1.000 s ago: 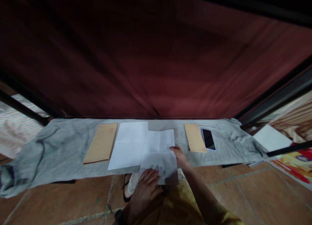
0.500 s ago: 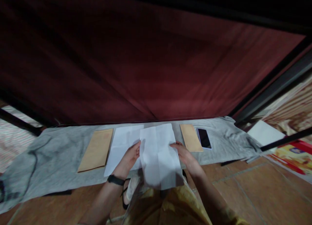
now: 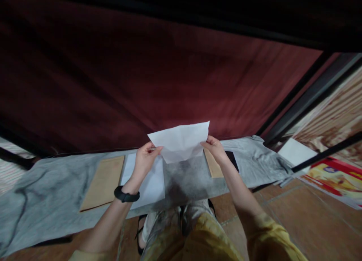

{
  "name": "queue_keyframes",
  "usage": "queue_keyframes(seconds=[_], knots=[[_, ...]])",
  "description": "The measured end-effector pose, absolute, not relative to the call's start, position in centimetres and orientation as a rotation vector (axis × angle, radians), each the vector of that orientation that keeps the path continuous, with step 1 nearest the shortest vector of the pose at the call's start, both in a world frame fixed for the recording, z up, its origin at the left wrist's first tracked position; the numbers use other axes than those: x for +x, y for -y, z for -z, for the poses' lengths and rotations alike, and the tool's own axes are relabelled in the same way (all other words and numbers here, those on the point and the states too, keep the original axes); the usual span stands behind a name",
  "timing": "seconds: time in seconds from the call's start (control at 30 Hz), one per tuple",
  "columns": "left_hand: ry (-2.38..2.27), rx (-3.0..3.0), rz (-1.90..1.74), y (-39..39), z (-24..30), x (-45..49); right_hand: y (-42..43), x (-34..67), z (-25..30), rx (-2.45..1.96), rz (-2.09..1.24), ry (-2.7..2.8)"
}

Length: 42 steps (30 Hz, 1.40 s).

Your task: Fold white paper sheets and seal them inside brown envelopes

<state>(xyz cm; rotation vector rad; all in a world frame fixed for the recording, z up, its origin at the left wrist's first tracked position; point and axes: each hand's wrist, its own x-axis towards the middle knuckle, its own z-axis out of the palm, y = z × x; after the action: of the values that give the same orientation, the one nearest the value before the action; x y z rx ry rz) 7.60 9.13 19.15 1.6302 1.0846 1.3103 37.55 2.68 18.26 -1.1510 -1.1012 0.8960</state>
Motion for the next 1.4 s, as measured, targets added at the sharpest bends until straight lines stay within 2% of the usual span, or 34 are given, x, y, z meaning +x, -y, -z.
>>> queue_keyframes(seconds=[0.23,0.37,0.5,0.77,0.97,1.17,1.4], knots=[[-0.886,1.934,-1.192,-6.8,-9.7,6.5,0.6,37.7,-10.9,-1.282,-0.563,1.361],[-0.949,2.009,-1.053,-5.8,-3.7,6.8,3.1,37.5,-5.2,-1.441,-0.462,1.448],[-0.999,2.01,-0.942,-5.1,-0.1,7.2,5.7,37.5,-1.0,-1.64,-0.357,1.603],[-1.017,2.102,-0.696,-4.0,2.0,6.2,10.2,37.4,1.8,-1.692,-0.351,1.821],[-1.003,2.368,-0.563,-3.0,0.6,6.2,11.4,37.1,3.3,-1.666,-0.318,1.829],[-1.106,2.57,-0.52,-1.6,-0.1,11.6,11.2,37.1,3.5,-1.62,-0.394,1.691],[-1.224,2.644,-0.51,-1.0,3.0,16.9,8.1,33.6,2.1,-1.71,-0.295,1.611]])
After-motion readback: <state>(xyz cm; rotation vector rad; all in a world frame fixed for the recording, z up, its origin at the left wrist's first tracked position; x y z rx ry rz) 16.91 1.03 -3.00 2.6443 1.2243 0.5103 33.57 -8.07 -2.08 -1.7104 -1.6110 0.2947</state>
